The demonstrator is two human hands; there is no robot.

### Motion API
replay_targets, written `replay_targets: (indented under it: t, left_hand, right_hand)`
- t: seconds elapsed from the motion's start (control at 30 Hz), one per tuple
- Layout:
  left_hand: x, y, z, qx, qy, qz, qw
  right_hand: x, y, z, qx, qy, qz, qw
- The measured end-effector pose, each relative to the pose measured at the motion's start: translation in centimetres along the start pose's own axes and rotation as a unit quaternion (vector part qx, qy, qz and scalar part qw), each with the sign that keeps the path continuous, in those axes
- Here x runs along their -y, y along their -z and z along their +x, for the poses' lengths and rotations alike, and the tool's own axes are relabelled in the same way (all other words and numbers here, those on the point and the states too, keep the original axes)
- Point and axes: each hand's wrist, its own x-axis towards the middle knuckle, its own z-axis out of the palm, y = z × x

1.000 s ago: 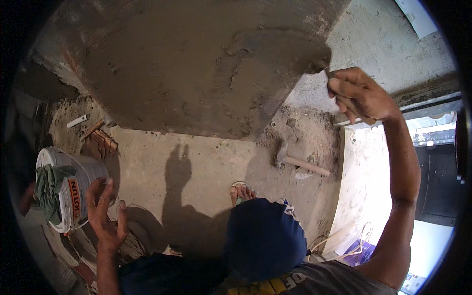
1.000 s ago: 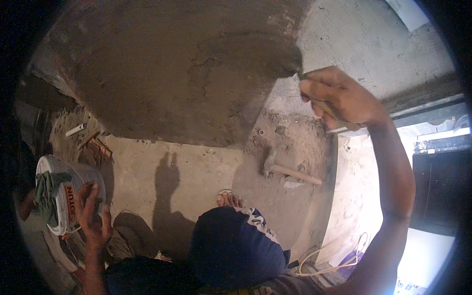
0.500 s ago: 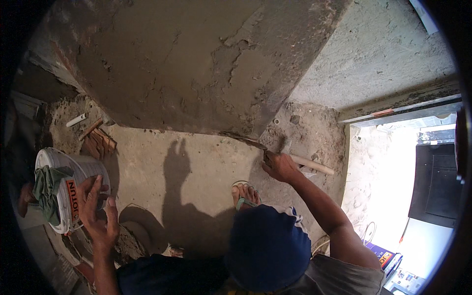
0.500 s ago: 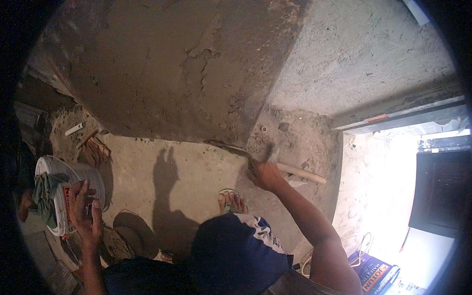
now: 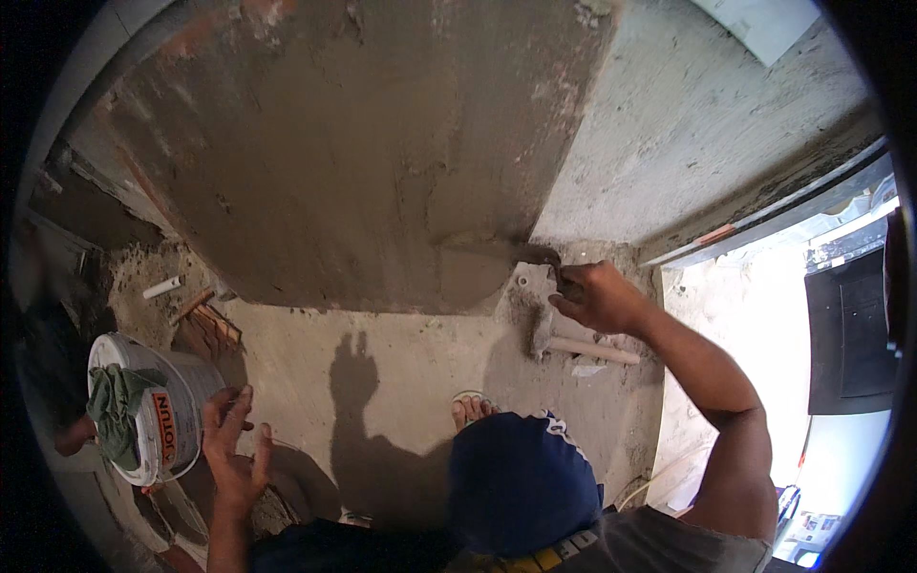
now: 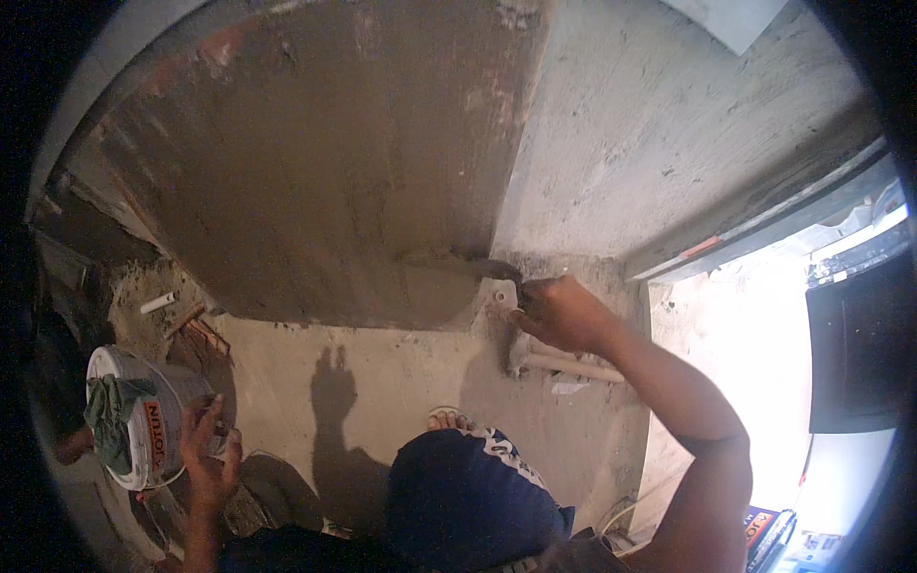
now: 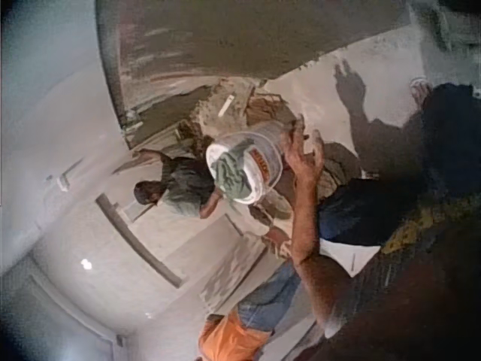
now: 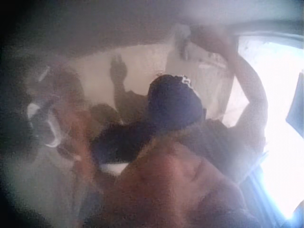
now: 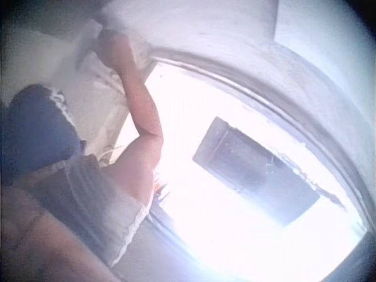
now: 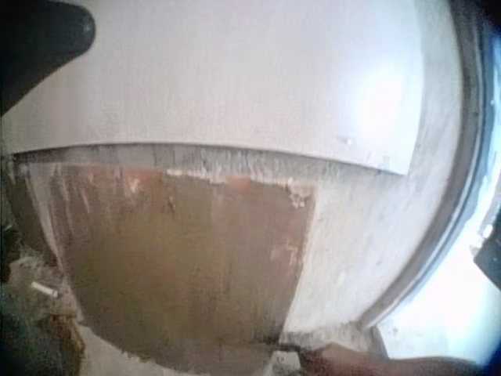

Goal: The person scoops cement from a bucket using a trowel and applies it to a wall section, smoothing the surface. They repeatedly transfer material from the bucket to the wall, working on a specific area while other workers are present in the background.

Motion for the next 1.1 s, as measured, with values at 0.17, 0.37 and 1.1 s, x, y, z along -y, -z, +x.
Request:
replay_targets:
  t: [0.17,0.37,1.1]
  left_hand:
    - [-0.1,-0.7,0.1,0.034,0.004,-0.013,0.999]
    - [0.1,-0.7,0.5,0.034,-0.010,-0.023,0.999]
    - [-0.1,2.7,-3.2,-0.010,0.009,-0.029,0.999]
  right_hand:
    - [5.2,10.5,2.2,0.090,-0.039,-0.006,0.995]
    - [7.2,18.6,4.4,0.045,-0.046,0.009,0.998]
    - [5.9,-5.1,0.5,-0.301,-0.030,0.416,0.858]
